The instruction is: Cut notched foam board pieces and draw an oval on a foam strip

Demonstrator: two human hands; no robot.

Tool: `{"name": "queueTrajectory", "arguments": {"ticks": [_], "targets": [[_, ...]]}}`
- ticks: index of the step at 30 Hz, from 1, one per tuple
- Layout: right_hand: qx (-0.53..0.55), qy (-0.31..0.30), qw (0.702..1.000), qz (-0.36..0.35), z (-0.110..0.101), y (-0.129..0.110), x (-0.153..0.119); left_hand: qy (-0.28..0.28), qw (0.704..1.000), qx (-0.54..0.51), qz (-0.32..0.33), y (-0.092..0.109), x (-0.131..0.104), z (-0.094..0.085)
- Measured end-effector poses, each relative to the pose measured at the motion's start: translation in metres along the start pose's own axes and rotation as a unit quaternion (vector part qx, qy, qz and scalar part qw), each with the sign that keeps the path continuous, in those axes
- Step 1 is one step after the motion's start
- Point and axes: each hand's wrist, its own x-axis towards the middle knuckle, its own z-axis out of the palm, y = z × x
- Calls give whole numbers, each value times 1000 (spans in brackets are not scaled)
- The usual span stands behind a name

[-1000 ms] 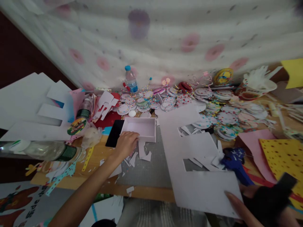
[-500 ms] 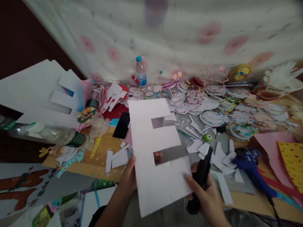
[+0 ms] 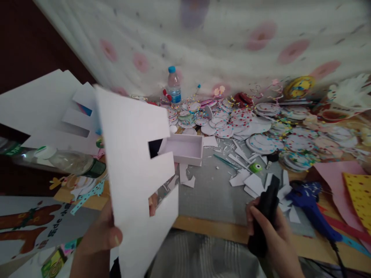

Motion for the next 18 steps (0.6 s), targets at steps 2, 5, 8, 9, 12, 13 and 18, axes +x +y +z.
{"name": "queueTrajectory", "arguments": {"ticks": [2, 5, 8, 9, 12, 13, 18], "targets": [[38, 8, 999, -1, -4, -2, 3, -61, 997, 41, 12, 12, 1, -6], [93, 12, 996, -2, -8, -9, 5, -56, 973, 216, 52, 23, 4, 4], [113, 29, 993, 10, -13, -16, 7, -80, 923, 370, 74, 22, 6, 27], [114, 35, 993, 15, -16, -17, 8, -92, 908, 400, 81, 18, 6, 35], [109, 41, 993, 33, -26, -15, 12, -105, 882, 448, 105, -1, 9, 56], [105, 37, 993, 41, -29, -13, 13, -105, 878, 454, 111, -10, 10, 61], [68, 11, 994, 83, -31, -4, 12, -92, 857, 482, 159, -52, 17, 78]]}}
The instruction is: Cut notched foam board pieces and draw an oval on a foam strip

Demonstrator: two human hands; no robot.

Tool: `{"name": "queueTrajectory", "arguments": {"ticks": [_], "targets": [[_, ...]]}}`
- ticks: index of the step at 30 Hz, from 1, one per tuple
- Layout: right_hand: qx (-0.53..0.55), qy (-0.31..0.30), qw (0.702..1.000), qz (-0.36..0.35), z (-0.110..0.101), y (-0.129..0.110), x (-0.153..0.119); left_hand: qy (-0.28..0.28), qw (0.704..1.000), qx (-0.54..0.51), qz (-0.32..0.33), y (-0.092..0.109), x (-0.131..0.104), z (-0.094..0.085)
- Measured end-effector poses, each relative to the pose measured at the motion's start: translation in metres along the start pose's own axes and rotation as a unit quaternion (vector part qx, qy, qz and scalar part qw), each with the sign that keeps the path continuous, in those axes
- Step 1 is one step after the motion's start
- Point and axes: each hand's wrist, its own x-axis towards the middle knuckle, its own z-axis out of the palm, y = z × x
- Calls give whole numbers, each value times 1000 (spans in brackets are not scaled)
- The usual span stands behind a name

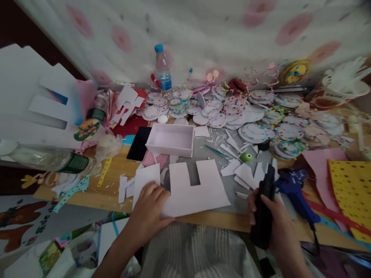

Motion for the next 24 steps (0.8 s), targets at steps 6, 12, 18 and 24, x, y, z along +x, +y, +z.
{"name": "queueTrajectory", "arguments": {"ticks": [6, 12, 18, 24], "targets": [[-164, 43, 985, -42, 18, -2, 2, 125, 989, 61, 45, -5, -7, 20], [-161, 30, 986, -42, 34, -7, 10, 237, 965, 103, 56, -4, -8, 22], [-91, 41, 987, -122, 47, -11, 16, 265, 957, 104, 55, -4, -3, 18], [-71, 29, 984, -164, 47, -8, 26, 383, 916, 102, 70, 14, 2, -12]]}}
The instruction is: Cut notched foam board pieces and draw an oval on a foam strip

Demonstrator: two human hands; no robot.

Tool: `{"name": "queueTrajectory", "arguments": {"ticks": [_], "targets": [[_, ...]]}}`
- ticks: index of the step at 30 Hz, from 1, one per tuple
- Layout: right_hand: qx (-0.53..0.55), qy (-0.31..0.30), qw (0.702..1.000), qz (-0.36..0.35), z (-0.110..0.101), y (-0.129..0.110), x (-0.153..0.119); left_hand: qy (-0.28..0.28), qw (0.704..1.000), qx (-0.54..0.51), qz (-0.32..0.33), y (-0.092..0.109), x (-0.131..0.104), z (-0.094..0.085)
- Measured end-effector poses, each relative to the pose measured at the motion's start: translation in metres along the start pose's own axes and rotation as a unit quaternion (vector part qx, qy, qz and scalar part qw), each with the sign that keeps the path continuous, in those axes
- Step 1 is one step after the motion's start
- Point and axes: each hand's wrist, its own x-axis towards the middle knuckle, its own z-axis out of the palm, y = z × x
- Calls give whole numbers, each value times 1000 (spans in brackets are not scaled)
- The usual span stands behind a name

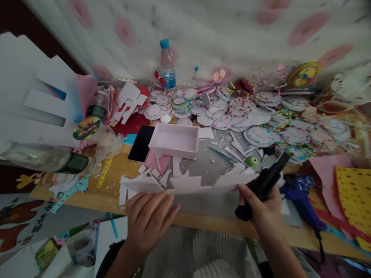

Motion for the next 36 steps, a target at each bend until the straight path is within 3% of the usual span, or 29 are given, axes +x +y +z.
{"name": "queueTrajectory", "arguments": {"ticks": [3, 7, 11, 13, 15, 17, 22, 28, 31, 36], "targets": [[-24, -7, 1000, 0, -2, 4, 6, 18, 999, 31, -34, 10, 26, -7], [-90, -6, 996, 1, -4, 6, 12, -72, 995, 2, -63, 18, 56, -4], [-125, 31, 992, -7, -11, 0, 6, -70, 995, -23, -72, 15, 71, -4], [-110, 14, 994, -15, -20, -4, -4, -68, 994, -38, -79, 14, 74, -6], [-115, -32, 993, -17, -33, -5, -17, -74, 992, -55, -86, 13, 75, -10], [-194, -77, 978, -22, -47, -2, -32, -82, 991, -63, -85, 12, 73, -14], [-381, -177, 898, -128, -77, 17, -68, -117, 989, -64, -61, 16, 65, -20], [-421, -309, 816, -250, -74, 23, -83, -130, 983, -116, -62, 26, 49, -24], [-418, -309, 822, -232, -64, 29, -84, -128, 981, -136, -56, 30, 39, -24], [-440, -286, 842, -128, -49, 47, -89, -142, 976, -147, -72, 35, 32, -27]]}}
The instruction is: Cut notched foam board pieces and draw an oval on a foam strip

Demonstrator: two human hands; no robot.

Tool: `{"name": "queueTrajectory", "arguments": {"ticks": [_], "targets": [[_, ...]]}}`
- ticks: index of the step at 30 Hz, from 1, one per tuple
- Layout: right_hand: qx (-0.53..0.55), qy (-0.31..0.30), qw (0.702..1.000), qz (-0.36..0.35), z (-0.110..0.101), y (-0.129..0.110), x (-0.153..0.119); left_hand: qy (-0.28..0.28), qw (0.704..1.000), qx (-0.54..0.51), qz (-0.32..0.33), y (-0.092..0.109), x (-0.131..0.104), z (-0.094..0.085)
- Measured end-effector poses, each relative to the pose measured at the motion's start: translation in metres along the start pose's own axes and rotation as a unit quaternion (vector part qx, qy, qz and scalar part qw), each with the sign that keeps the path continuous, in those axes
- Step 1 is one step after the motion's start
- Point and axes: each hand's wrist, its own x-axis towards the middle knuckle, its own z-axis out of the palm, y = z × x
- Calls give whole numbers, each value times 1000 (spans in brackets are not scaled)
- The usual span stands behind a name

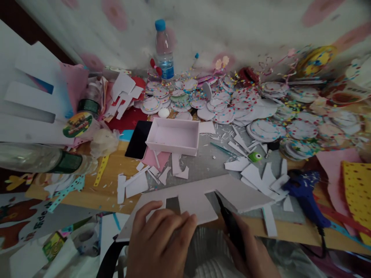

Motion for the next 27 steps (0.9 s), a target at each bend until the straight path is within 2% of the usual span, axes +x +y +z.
{"name": "queueTrajectory", "arguments": {"ticks": [5, 16, 21, 25, 27], "targets": [[7, -7, 1000, 28, 13, -10, 2, -22, 1000, 1, 8, -2, -2, -2], [-41, 46, 994, 87, 23, -27, -1, -36, 999, 28, 7, -4, -8, -4], [-66, 31, 996, 54, 16, -29, 1, -34, 998, 42, 28, -5, -7, -5], [-65, 4, 997, 39, 10, -32, 6, -20, 999, 32, 15, -3, -5, 1], [-75, 9, 997, 17, 9, -34, 10, -17, 999, 27, 14, -3, -6, 3]]}}
